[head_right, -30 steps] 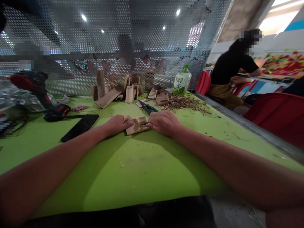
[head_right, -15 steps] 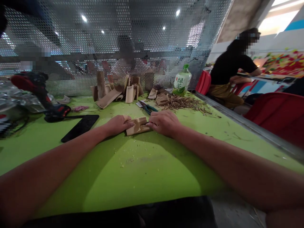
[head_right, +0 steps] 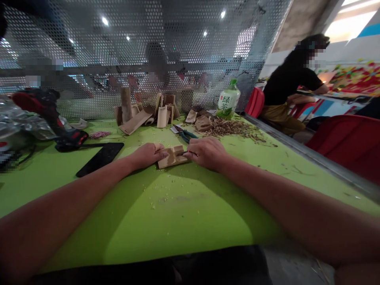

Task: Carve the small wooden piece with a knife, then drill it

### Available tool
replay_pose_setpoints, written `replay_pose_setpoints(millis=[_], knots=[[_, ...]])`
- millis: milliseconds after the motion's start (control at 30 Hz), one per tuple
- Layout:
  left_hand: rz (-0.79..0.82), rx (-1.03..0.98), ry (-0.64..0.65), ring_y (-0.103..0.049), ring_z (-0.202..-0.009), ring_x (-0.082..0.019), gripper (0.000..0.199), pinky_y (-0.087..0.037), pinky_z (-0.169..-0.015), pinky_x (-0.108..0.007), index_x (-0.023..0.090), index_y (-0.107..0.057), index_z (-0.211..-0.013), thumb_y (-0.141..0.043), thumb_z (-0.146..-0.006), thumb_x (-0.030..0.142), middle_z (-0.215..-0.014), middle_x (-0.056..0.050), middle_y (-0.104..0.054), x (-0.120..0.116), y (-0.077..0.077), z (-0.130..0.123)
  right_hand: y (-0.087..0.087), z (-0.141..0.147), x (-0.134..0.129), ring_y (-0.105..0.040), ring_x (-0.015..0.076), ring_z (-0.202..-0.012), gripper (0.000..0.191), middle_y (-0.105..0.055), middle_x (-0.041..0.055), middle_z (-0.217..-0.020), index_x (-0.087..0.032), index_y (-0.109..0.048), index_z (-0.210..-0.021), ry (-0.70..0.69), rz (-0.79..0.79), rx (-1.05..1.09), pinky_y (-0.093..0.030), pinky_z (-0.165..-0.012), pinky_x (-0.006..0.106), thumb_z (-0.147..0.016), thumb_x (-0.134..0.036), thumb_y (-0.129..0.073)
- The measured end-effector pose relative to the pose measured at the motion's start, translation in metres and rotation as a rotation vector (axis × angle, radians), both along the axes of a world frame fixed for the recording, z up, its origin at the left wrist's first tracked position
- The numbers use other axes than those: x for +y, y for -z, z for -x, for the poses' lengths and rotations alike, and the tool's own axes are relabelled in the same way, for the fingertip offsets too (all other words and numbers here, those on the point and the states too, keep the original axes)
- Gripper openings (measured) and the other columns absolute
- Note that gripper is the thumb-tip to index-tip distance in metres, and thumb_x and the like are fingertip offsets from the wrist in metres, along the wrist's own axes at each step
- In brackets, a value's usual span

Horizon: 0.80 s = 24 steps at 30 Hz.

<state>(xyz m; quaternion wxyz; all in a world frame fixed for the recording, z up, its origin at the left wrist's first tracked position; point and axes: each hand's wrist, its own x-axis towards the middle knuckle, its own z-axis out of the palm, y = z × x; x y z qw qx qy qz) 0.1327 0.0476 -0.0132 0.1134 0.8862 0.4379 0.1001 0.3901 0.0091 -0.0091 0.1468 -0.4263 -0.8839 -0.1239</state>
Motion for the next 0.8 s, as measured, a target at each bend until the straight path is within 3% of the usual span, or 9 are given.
replay_pose_setpoints(millis=[100,333,533,800], knots=[[-0.012,0.004,0.006,-0.062,-0.08,-0.024,0.047,-0.042,-0.068,-0.031,0.015,-0.067,-0.099,-0.043,-0.09,0.054,-0.089,-0.012,-0.07,0.0024,0.0023,0.0006,0.0009,0.0048,0.0008,-0.052,0.0154,-0.068,0.035,-0.066,0.0028,-0.081,-0.021,-0.067,-0.078,0.083,-0.011,-0.017,-0.02,-0.058,0.03,-0.095,-0.045,-0.048],[0.003,0.001,0.003,-0.06,-0.074,-0.022,0.045,-0.041,-0.066,-0.03,0.015,-0.067,-0.093,-0.042,-0.09,0.052,-0.082,-0.009,-0.068,-0.0001,0.0004,0.0,-0.0023,-0.002,-0.0032,-0.051,0.0148,-0.067,0.039,-0.064,0.0028,-0.079,-0.02,-0.067,-0.077,-0.065,0.051,-0.044,-0.021,-0.058,0.03,-0.096,-0.047,-0.047],[-0.014,0.006,-0.007,-0.061,-0.078,-0.023,0.043,-0.042,-0.067,-0.03,0.015,-0.067,-0.097,-0.044,-0.09,0.05,-0.087,-0.011,-0.069,0.0009,0.0012,-0.0004,0.0004,0.0023,0.0015,-0.05,0.0154,-0.067,0.035,-0.065,0.0032,-0.082,-0.021,-0.068,-0.079,0.082,0.038,-0.025,-0.018,-0.058,0.03,-0.095,-0.045,-0.047],[-0.01,-0.021,-0.007,-0.059,-0.073,-0.021,0.043,-0.041,-0.065,-0.029,0.014,-0.068,-0.094,-0.044,-0.09,0.049,-0.083,-0.009,-0.068,-0.0001,0.0002,0.0006,0.0004,-0.0041,-0.0036,-0.048,0.0147,-0.066,0.042,-0.063,0.0036,-0.078,-0.02,-0.068,-0.077,-0.111,0.066,-0.006,-0.02,-0.06,0.03,-0.096,-0.049,-0.045]])
